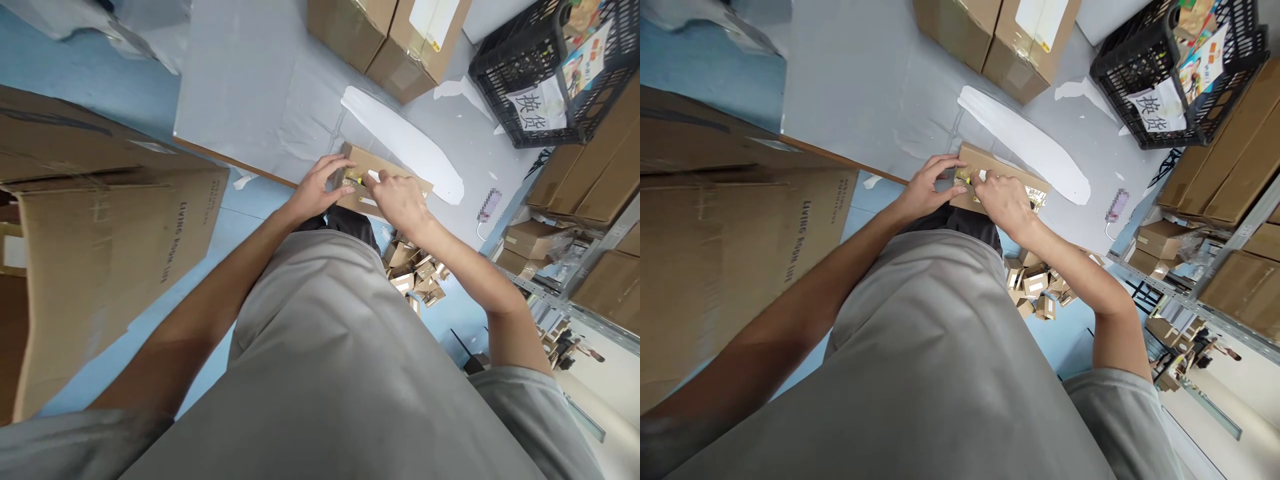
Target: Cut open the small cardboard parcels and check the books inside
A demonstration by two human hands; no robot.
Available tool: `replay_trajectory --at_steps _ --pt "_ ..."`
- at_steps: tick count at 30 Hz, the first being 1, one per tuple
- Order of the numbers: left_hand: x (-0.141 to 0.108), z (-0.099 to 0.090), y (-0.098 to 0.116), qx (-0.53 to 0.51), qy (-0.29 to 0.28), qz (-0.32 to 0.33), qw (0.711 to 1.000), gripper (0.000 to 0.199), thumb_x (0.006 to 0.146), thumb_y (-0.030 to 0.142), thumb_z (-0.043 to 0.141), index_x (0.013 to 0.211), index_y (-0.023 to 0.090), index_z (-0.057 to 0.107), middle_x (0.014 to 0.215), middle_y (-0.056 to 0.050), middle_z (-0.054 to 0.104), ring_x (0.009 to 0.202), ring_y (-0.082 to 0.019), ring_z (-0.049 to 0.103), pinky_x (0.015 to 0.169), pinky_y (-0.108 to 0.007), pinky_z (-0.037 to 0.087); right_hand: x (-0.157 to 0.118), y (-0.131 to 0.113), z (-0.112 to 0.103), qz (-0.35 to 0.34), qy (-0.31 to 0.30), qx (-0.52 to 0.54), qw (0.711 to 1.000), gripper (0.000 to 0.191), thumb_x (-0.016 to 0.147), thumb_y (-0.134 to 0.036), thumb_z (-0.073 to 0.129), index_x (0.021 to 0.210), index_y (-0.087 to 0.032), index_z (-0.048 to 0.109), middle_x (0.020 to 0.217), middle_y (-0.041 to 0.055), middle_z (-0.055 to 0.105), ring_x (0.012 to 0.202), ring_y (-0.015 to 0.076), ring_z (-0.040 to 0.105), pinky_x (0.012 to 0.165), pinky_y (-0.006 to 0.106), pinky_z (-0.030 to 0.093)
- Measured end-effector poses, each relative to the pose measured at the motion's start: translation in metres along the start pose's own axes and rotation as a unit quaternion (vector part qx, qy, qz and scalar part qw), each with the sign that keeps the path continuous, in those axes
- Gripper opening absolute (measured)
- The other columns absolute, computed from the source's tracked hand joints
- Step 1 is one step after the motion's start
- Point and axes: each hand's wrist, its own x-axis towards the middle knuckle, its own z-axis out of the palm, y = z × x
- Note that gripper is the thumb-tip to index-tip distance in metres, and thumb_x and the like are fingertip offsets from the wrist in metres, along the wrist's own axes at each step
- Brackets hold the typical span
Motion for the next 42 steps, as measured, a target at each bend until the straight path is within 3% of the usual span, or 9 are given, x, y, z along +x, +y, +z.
replay_trajectory --at_steps 7,14,20,27,31,37,42 --pt "0.002 0.001 0.001 -0.009 0.002 -0.003 1.0 0.068 0.101 0.073 0.071 0.152 0.028 0.07 0.163 -0.014 0.061 0.156 -0.036 0.056 0.131 -0.053 0.051 -0.004 0.003 0.01 0.012 -0.013 -0.006 1.0 0.049 0.118 -0.017 0.032 0.161 -0.016 0.055 0.137 0.0272 0.074 0.117 0.0325 0.08 0.089 0.037 0.054" --pt "0.005 0.005 0.0 -0.011 -0.004 0.009 1.0 0.062 0.1 0.065 0.073 0.149 0.027 0.071 0.159 -0.013 0.063 0.153 -0.036 0.059 0.131 -0.053 0.05 -0.021 0.031 0.032 0.041 -0.06 -0.017 0.997 0.05 0.117 -0.01 0.034 0.16 -0.019 0.057 0.135 0.0231 0.075 0.117 0.0309 0.08 0.084 0.034 0.051" --pt "0.005 0.007 -0.001 -0.008 -0.013 -0.002 1.0 0.064 0.1 0.069 0.073 0.15 0.029 0.071 0.161 -0.014 0.061 0.155 -0.036 0.057 0.13 -0.052 0.051 -0.029 0.043 0.043 0.051 -0.072 -0.002 0.996 0.051 0.115 -0.008 0.035 0.159 -0.019 0.059 0.136 0.0229 0.075 0.117 0.0303 0.079 0.084 0.035 0.049" --pt "0.006 0.008 -0.005 -0.003 -0.011 -0.013 1.0 0.064 0.097 0.072 0.075 0.146 0.031 0.072 0.16 -0.013 0.061 0.154 -0.038 0.057 0.123 -0.054 0.057 -0.063 0.09 0.081 0.111 -0.116 -0.004 0.987 0.049 0.118 -0.013 0.034 0.158 -0.019 0.061 0.132 0.0236 0.075 0.113 0.031 0.08 0.078 0.036 0.045" --pt "0.006 0.008 -0.003 -0.004 -0.002 -0.023 1.0 0.065 0.096 0.074 0.075 0.145 0.031 0.072 0.161 -0.012 0.061 0.15 -0.037 0.06 0.119 -0.052 0.061 -0.077 0.108 0.101 0.121 -0.106 0.012 0.987 0.047 0.121 -0.021 0.034 0.161 -0.023 0.06 0.132 0.0212 0.075 0.109 0.0289 0.079 0.076 0.035 0.042" --pt "0.003 0.009 0.002 0.014 0.005 -0.056 0.998 0.07 0.093 0.082 0.074 0.143 0.033 0.071 0.16 -0.013 0.062 0.141 -0.037 0.067 0.117 -0.059 0.063 -0.082 0.123 0.121 0.1 -0.079 0.044 0.991 0.047 0.124 -0.032 0.03 0.16 -0.024 0.059 0.132 0.0204 0.074 0.112 0.0286 0.076 0.077 0.034 0.04" --pt "0.005 0.01 0.003 0.023 0.018 -0.088 0.996 0.078 0.089 0.088 0.074 0.144 0.033 0.068 0.161 -0.014 0.06 0.143 -0.038 0.068 0.118 -0.06 0.062 -0.077 0.141 0.144 0.07 -0.041 0.074 0.994 0.047 0.124 -0.031 0.03 0.159 -0.024 0.061 0.133 0.0199 0.074 0.112 0.0283 0.076 0.079 0.034 0.041"
